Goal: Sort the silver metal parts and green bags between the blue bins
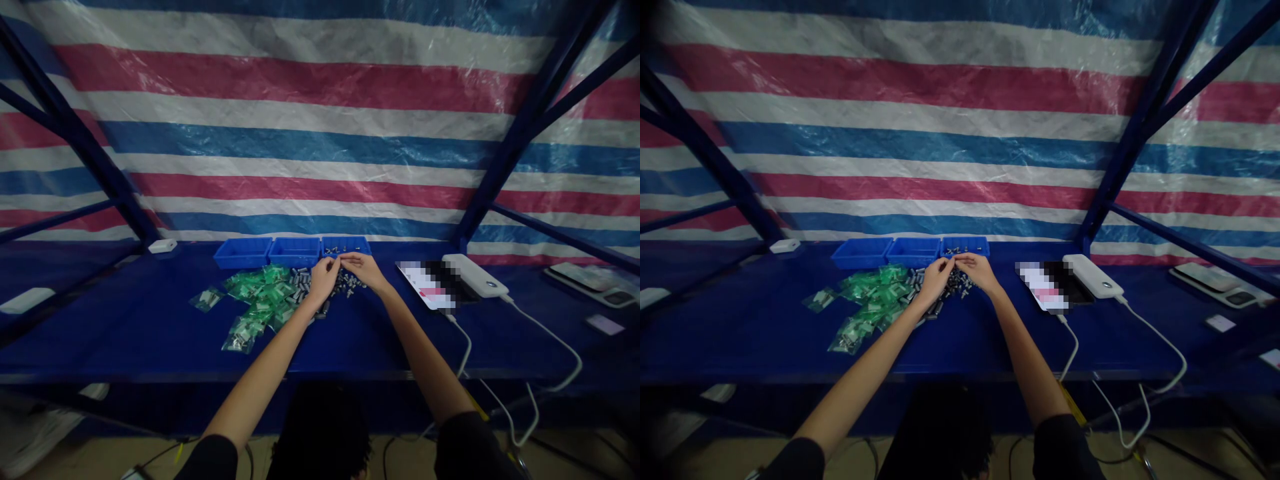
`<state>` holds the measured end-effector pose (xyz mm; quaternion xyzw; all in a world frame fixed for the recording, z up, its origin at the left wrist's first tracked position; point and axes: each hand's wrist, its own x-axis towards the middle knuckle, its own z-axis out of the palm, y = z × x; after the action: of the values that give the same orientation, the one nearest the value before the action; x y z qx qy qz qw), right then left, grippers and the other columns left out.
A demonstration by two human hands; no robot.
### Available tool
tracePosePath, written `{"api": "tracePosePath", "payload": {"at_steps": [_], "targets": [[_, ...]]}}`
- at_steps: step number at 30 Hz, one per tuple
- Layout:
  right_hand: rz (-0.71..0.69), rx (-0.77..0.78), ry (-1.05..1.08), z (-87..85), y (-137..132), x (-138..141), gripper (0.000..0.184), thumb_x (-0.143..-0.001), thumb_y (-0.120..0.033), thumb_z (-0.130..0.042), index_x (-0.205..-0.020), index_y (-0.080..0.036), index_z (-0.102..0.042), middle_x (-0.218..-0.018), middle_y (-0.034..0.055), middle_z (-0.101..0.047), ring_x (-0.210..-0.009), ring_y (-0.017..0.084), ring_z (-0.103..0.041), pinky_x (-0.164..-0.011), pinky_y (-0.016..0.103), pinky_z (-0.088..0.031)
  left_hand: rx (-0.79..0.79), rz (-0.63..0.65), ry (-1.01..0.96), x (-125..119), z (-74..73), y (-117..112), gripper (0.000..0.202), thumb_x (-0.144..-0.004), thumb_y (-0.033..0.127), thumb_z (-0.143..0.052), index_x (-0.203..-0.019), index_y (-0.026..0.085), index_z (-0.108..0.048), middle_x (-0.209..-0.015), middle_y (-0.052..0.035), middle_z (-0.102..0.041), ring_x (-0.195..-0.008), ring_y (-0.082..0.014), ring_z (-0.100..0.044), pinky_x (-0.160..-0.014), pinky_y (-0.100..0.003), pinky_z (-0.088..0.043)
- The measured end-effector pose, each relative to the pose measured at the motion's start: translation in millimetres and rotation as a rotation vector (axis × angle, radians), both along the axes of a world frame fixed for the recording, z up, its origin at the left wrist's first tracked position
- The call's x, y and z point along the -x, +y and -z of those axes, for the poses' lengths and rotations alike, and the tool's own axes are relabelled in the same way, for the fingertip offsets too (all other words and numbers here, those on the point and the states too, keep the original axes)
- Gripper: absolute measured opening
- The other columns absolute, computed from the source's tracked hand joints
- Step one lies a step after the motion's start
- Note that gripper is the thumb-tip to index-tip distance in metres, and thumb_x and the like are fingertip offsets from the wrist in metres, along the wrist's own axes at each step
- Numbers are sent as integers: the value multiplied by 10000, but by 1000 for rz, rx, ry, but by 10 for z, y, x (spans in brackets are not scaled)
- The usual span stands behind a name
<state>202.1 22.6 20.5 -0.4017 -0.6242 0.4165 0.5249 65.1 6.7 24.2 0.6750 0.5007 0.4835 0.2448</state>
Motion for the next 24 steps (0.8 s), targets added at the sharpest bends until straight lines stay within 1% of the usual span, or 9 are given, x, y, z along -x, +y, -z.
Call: {"api": "tracePosePath", "payload": {"at_steps": [3, 7, 12, 14, 17, 19, 20, 22, 24], "targets": [[8, 21, -4, -6, -12, 4, 327, -676, -421, -651, -863, -154, -675, -826, 57, -708, -789, 178, -658, -762, 310, -512, 39, 5, -8, -5, 5, 4, 323, -847, 355, -417, -642, 163, -577, -643, -1, -575, -655, -128, -503, -644, -227, -351], [20, 44, -51, -13, -26, 11, 383, -718, -508, -580, -785, -140, -662, -682, 36, -678, -658, 152, -628, -644, 268, -500, 74, 40, -30, -20, 11, 1, 330, -853, 361, -399, -699, 157, -608, -730, -30, -633, -712, -148, -540, -682, -240, -371], [23, 89, -61, -16, -27, 14, 389, -689, -515, -609, -775, -138, -655, -655, 19, -665, -587, 123, -599, -603, 242, -494, 94, 19, -17, -16, 19, 3, 381, -860, 402, -365, -708, 157, -614, -761, -56, -644, -733, -172, -558, -694, -267, -379], [68, 98, -78, -8, -15, -16, 366, -678, -487, -633, -776, -135, -661, -645, 25, -665, -583, 129, -605, -594, 241, -498, 90, -14, -18, -7, 15, 5, 372, -859, 395, -364, -699, 163, -606, -744, -50, -637, -730, -171, -557, -692, -267, -377], [198, 98, -127, 12, 17, -84, 340, -672, -456, -651, -760, -128, -673, -636, 44, -670, -594, 153, -628, -599, 258, -511, 66, -44, -52, 8, 3, 5, 357, -866, 374, -352, -700, 173, -595, -729, -37, -625, -740, -166, -559, -698, -262, -378], [242, 68, -120, 18, 40, -118, 347, -673, -443, -657, -815, -128, -683, -697, 65, -692, -657, 174, -655, -652, 279, -527, 49, -54, -79, 14, -8, 1, 359, -874, 367, -335, -710, 177, -591, -731, -34, -618, -747, -165, -561, -703, -261, -380], [235, 40, -92, 15, 50, -127, 366, -675, -434, -659, -881, -132, -680, -766, 76, -706, -720, 183, -666, -696, 287, -530, 46, -56, -86, 15, -13, -2, 362, -877, 368, -327, -715, 178, -589, -730, -33, -614, -746, -164, -561, -703, -261, -380], [188, -18, -24, -1, 60, -136, 443, -686, -411, -659, -1047, -156, -638, -942, 90, -703, -866, 189, -661, -784, 297, -520, 44, -56, -93, 15, -21, -8, 357, -880, 372, -325, -728, 182, -585, -729, -29, -608, -742, -164, -560, -700, -260, -380], [150, -58, -15, -24, 50, -147, 491, -703, -390, -648, -1141, -178, -590, -1058, 93, -674, -939, 185, -644, -826, 300, -508, 42, -54, -94, 13, -25, -12, 343, -879, 368, -334, -733, 183, -583, -728, -24, -605, -740, -163, -560, -697, -257, -379]]}}
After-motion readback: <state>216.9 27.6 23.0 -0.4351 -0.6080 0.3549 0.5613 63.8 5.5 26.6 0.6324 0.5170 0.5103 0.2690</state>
